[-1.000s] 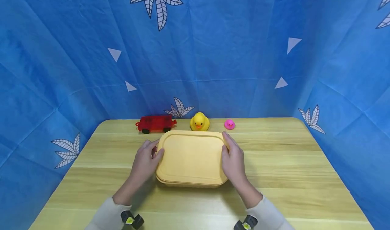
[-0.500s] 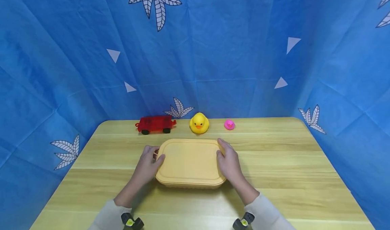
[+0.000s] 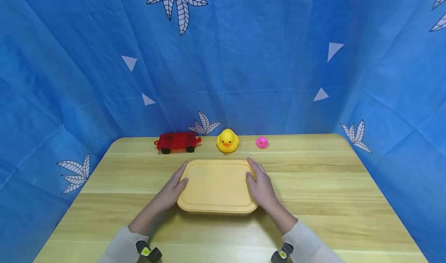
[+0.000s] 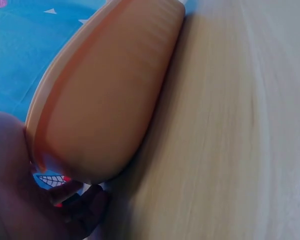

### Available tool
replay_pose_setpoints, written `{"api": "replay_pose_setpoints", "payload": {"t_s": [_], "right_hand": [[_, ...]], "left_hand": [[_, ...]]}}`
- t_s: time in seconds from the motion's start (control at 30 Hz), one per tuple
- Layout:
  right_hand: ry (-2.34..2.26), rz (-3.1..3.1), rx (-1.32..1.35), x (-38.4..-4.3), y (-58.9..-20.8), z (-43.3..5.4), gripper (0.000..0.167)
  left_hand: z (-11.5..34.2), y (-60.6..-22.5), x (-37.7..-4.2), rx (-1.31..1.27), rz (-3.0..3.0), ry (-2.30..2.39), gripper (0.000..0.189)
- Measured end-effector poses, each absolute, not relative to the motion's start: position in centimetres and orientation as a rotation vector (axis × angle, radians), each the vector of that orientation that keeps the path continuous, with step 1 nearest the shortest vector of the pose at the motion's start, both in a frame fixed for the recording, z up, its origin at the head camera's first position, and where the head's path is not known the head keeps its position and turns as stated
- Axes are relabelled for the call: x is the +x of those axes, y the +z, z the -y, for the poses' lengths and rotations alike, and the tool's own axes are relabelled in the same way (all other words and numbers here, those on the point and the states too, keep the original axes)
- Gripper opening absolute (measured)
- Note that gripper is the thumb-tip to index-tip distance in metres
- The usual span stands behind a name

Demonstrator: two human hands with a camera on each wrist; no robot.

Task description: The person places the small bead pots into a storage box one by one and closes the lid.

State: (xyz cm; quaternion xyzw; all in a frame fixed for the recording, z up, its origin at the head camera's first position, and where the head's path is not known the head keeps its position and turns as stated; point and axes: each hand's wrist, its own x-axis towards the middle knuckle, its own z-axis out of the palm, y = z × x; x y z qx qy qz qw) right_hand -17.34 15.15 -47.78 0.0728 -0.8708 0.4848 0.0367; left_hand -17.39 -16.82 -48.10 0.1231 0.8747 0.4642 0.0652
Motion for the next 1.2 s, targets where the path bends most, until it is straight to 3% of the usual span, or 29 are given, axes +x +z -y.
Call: {"api": "replay_pose_setpoints", "payload": {"t_s": [1.2], "right_hand": [[1.357, 2.718, 0.274, -17.92, -47.83, -15.32, 0.056]], "left_hand": [[16.64, -48.38, -17.84, 0.392, -2.646, 1.450, 0.062]]}}
